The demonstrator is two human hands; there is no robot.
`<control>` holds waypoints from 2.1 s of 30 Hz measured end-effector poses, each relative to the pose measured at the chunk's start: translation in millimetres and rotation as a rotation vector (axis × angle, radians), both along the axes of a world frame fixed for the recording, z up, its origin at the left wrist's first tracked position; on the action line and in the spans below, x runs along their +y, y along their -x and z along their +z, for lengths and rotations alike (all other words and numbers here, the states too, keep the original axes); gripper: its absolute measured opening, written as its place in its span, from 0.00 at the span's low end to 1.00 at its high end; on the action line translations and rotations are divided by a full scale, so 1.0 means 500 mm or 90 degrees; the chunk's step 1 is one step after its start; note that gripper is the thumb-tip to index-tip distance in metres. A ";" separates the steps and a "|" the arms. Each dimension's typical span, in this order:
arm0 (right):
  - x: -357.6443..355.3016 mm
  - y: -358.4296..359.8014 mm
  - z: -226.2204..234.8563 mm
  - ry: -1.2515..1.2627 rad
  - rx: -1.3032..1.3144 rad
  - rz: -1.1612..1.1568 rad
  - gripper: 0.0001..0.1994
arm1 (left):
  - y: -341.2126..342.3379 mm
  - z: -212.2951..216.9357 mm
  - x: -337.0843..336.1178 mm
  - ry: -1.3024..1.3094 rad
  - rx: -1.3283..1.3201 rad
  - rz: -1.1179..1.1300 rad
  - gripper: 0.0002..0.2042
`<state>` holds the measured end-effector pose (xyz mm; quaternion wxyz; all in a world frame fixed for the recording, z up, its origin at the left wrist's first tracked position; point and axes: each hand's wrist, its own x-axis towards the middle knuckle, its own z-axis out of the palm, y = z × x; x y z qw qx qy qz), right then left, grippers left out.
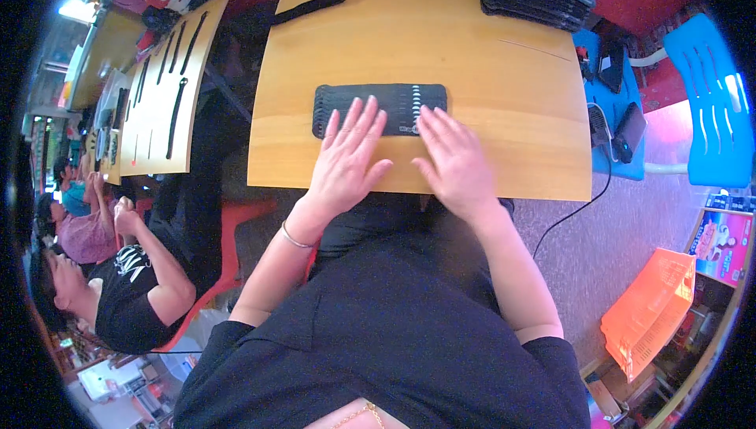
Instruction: Manual assembly of components and pins into black wrist or utility straps at a workbench.
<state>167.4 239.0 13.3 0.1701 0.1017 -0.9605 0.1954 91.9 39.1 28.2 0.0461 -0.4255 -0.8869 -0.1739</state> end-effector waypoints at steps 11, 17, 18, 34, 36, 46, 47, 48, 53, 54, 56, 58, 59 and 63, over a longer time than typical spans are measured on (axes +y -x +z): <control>-0.024 -0.014 0.020 -0.100 -0.168 -0.010 0.34 | 0.045 -0.018 0.005 0.095 0.005 -0.115 0.31; -0.006 0.083 0.056 -0.019 0.020 -0.101 0.30 | 0.128 0.002 -0.016 0.037 0.099 0.032 0.26; -0.015 0.110 0.053 -0.023 0.024 -0.104 0.30 | 0.144 -0.002 -0.014 0.009 0.118 0.047 0.25; -0.044 0.194 0.063 -0.141 0.028 -0.151 0.35 | 0.175 0.026 -0.010 -0.138 0.160 0.149 0.26; -0.079 0.176 0.027 -0.189 0.006 -0.113 0.36 | 0.162 0.021 -0.016 -0.077 0.178 0.121 0.26; -0.031 0.172 -0.022 0.027 -0.080 -0.067 0.33 | 0.140 -0.070 -0.028 0.027 0.136 0.074 0.25; -0.018 0.162 -0.021 0.022 -0.079 -0.061 0.33 | 0.135 -0.067 -0.025 0.019 0.137 0.081 0.25; -0.006 0.153 -0.016 0.053 -0.058 -0.162 0.31 | 0.129 -0.063 -0.025 0.011 0.139 0.093 0.25; -0.009 0.131 -0.022 0.012 0.013 -0.219 0.27 | 0.127 -0.076 -0.034 -0.019 0.126 0.110 0.26; -0.014 0.134 -0.014 0.021 -0.019 -0.233 0.27 | 0.127 -0.078 -0.038 -0.009 0.123 0.106 0.26; -0.013 0.145 -0.006 0.025 -0.050 -0.245 0.26 | 0.126 -0.080 -0.044 -0.005 0.119 0.104 0.26; 0.016 0.168 -0.011 0.121 -0.136 -0.245 0.22 | 0.122 -0.078 -0.046 -0.018 0.110 0.102 0.27; 0.030 0.176 -0.008 0.116 -0.134 -0.243 0.22 | 0.122 -0.074 -0.046 -0.023 0.111 0.105 0.27; 0.044 0.175 0.021 0.257 -0.207 -0.202 0.15 | 0.125 -0.074 -0.044 -0.021 0.098 0.092 0.27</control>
